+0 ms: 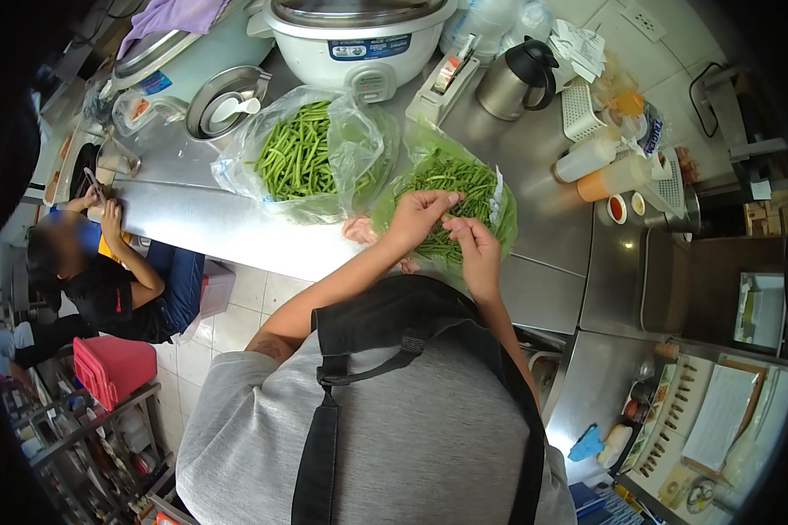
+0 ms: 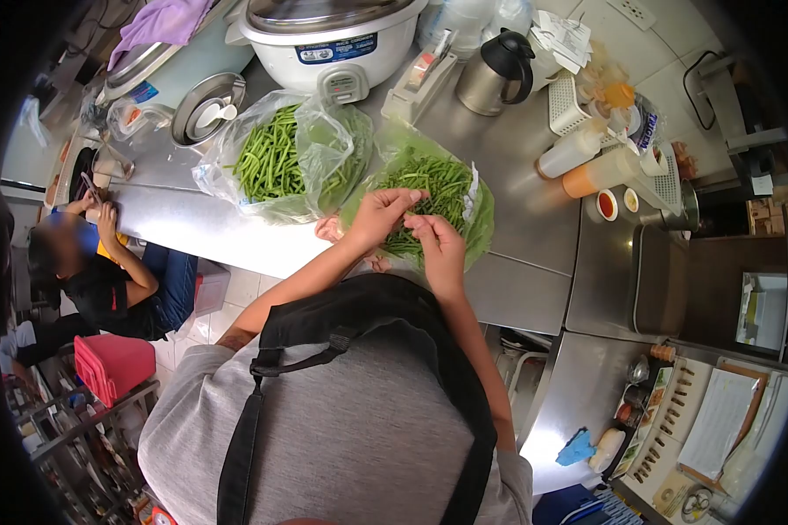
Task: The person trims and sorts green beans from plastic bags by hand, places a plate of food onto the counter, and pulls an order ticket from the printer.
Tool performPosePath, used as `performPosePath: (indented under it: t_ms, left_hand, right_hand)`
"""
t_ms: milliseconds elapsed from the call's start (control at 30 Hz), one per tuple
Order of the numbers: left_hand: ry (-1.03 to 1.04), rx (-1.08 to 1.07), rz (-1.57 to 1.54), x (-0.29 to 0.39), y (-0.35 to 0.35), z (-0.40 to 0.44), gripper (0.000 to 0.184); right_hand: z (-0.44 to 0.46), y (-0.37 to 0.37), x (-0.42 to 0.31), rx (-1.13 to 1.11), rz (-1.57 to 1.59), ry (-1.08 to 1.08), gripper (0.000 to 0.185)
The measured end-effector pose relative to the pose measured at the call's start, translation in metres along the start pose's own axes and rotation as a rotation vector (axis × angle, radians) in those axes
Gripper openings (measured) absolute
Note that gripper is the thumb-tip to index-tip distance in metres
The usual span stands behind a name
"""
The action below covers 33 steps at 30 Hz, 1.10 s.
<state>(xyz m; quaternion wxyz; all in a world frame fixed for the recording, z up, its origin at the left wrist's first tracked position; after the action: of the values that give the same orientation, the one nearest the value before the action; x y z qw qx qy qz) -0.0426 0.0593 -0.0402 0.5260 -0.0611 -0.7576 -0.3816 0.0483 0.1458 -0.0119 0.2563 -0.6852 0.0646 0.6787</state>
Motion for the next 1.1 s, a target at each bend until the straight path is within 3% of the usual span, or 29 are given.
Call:
performPosePath:
  t_ms: [167,267,367,467,567,600,667,700,800,867,933,1100]
  left_hand:
    - [0.359,0.201,0.375,0.04,-0.004,-0.014,0.019]
    - [0.47,0.341,0.346,0.07,-0.029,-0.02,0.019]
    - [0.597,0.491,0.607,0.134,-0.07,-0.037,0.019]
    - [0.583,0.643,0.816,0.179,-0.124,-0.046,0.022]
    - [0.604,0.743,1.548,0.207,-0.131,-0.057,0.039]
    - [0.469,0.747,1.509,0.203,-0.139,-0.057,0.058]
    - [0.594,0.751,1.557,0.202,-0.122,-0.061,0.065]
    - [0.657,0.752,1.579,0.2,-0.107,-0.064,0.069]
    - [0.706,0.556,1.427,0.174,-0.054,-0.057,0.057]
    - [0.66,0.198,1.264,0.133,-0.027,-0.041,0.042]
    - [0.532,0.024,1.238,0.087,-0.013,-0.025,0.03]
    - [0.449,-0.004,1.336,0.014,-0.023,-0.008,0.024]
  right_hand:
    - [0.005,0.002,0.046,0.06,0.604,0.284,0.026]
    - [0.012,-0.023,0.067,0.205,0.645,0.373,0.027]
    - [0.012,-0.033,0.057,0.166,0.424,0.347,0.029]
    - [0.016,-0.031,0.048,0.125,0.207,0.267,0.027]
    - [0.025,-0.025,0.043,0.053,-0.091,0.136,0.024]
    - [0.028,-0.023,0.027,0.046,-0.318,-0.034,0.023]
    - [0.027,-0.01,-0.001,0.034,-0.771,-0.376,0.022]
    - [0.03,-0.005,-0.001,0.018,-0.784,-0.37,0.022]
    - [0.035,0.007,0.003,-0.017,-0.836,-0.364,0.02]
    - [0.039,0.012,0.003,-0.013,-0.888,-0.383,0.016]
    - [0.042,0.013,0.007,-0.021,-0.9,-0.387,0.015]
    - [0.038,0.002,0.003,0.026,-0.9,-0.367,0.015]
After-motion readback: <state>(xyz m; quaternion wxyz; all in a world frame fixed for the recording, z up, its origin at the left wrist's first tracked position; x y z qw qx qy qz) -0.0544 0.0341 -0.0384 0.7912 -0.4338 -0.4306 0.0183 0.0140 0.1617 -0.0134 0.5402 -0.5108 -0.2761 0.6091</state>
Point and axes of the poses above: each hand's wrist, its own z-axis towards the middle knuckle, its own y-axis out of the palm, x = y × z, the point moved 8 cm from there along z, towards the middle knuckle, and after that the axes turned 10 degrees about -z, right-handed, at the moved point
